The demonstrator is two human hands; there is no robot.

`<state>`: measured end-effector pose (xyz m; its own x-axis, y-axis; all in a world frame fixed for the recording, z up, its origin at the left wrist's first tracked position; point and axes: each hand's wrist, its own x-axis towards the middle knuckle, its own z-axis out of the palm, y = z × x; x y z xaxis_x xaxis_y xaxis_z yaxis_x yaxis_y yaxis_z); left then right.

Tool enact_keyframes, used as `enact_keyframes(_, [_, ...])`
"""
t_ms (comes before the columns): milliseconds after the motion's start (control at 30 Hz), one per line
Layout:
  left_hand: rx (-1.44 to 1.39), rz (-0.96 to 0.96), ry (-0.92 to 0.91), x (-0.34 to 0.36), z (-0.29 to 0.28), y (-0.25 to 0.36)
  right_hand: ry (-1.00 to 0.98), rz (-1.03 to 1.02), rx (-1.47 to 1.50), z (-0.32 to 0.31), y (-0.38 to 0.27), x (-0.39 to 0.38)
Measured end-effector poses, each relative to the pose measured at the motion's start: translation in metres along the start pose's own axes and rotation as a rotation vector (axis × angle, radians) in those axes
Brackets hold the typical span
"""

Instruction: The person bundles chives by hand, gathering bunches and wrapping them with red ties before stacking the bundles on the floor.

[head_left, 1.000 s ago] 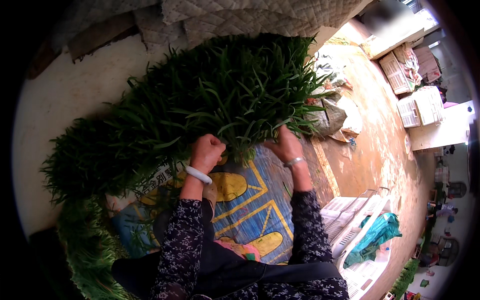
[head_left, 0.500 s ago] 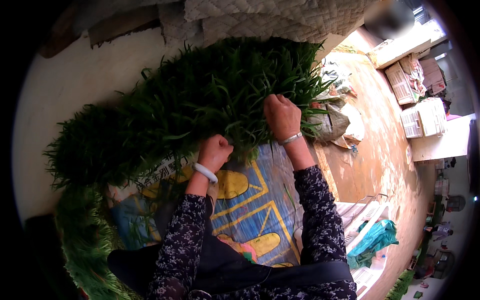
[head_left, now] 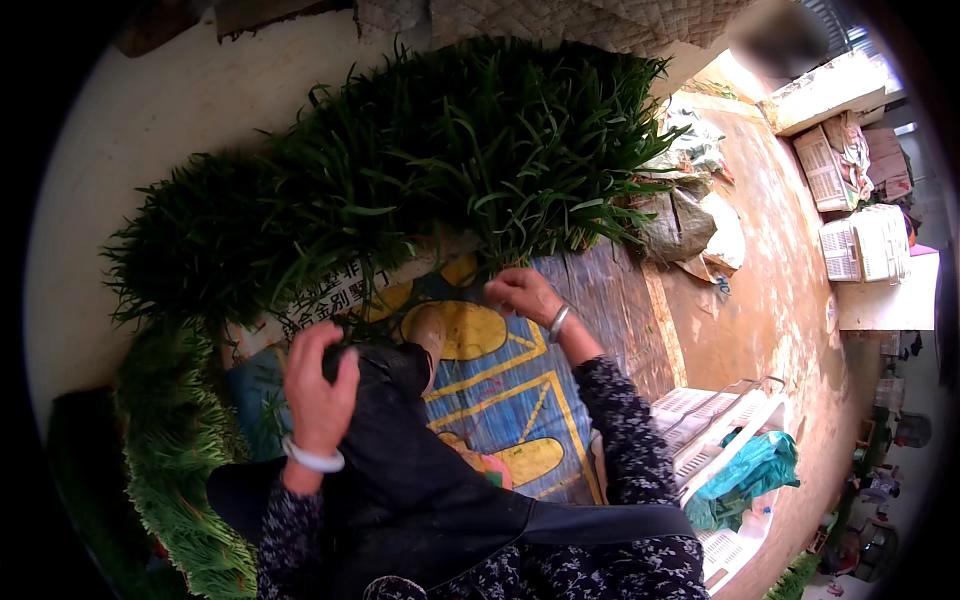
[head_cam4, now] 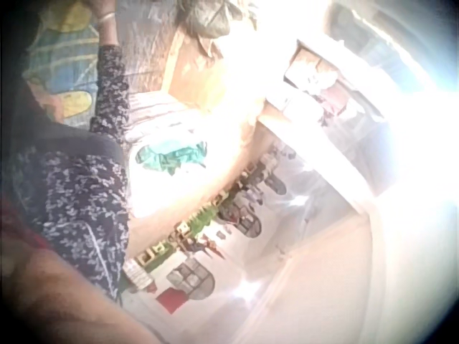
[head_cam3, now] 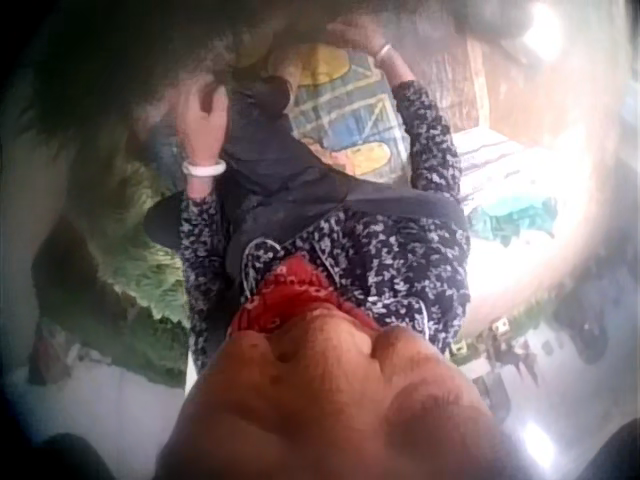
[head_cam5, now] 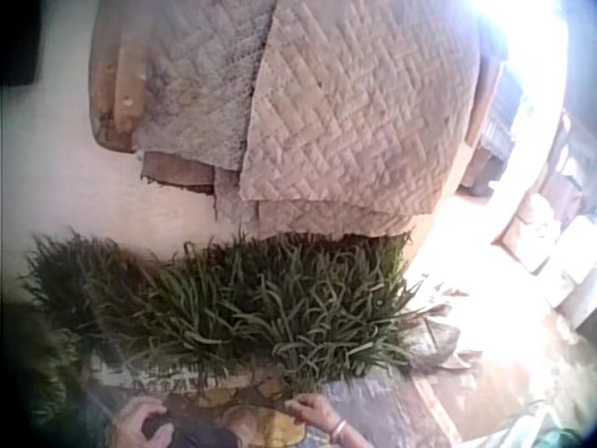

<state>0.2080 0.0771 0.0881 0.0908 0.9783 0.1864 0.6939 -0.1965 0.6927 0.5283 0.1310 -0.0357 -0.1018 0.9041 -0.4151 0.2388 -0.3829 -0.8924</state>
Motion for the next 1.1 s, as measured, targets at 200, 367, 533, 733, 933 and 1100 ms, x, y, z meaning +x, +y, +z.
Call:
enact_keyframes(200, [0.117, 0.073, 0.037, -0.04, 0.018, -0.013, 0.63, 0.16, 0.252, 0.009, 0.122, 0.086])
enact_keyframes(367, [0.077, 0.084, 0.01, -0.024, 0.027, -0.014, 0.874, 0.191, 0.507, -0.008, 0.192, 0.144])
enact_keyframes(533, [0.116, -0.03, 0.019, -0.038, 0.016, -0.011, 0.707, 0.25, 0.698, 0.03, 0.147, 0.139])
enact_keyframes(733, [0.122, -0.029, 0.011, -0.038, 0.019, -0.012, 0.63, 0.319, -0.201, 0.028, 0.201, 0.12])
enact_keyframes(933, [0.098, 0.008, 0.001, -0.032, 0.025, -0.009, 0.533, 0.366, -0.45, -0.005, 0.2, 0.117])
enact_keyframes(1100, [0.083, 0.011, 0.005, -0.031, 0.033, -0.005, 0.45, -0.195, 0.444, -0.04, 0.152, 0.114])
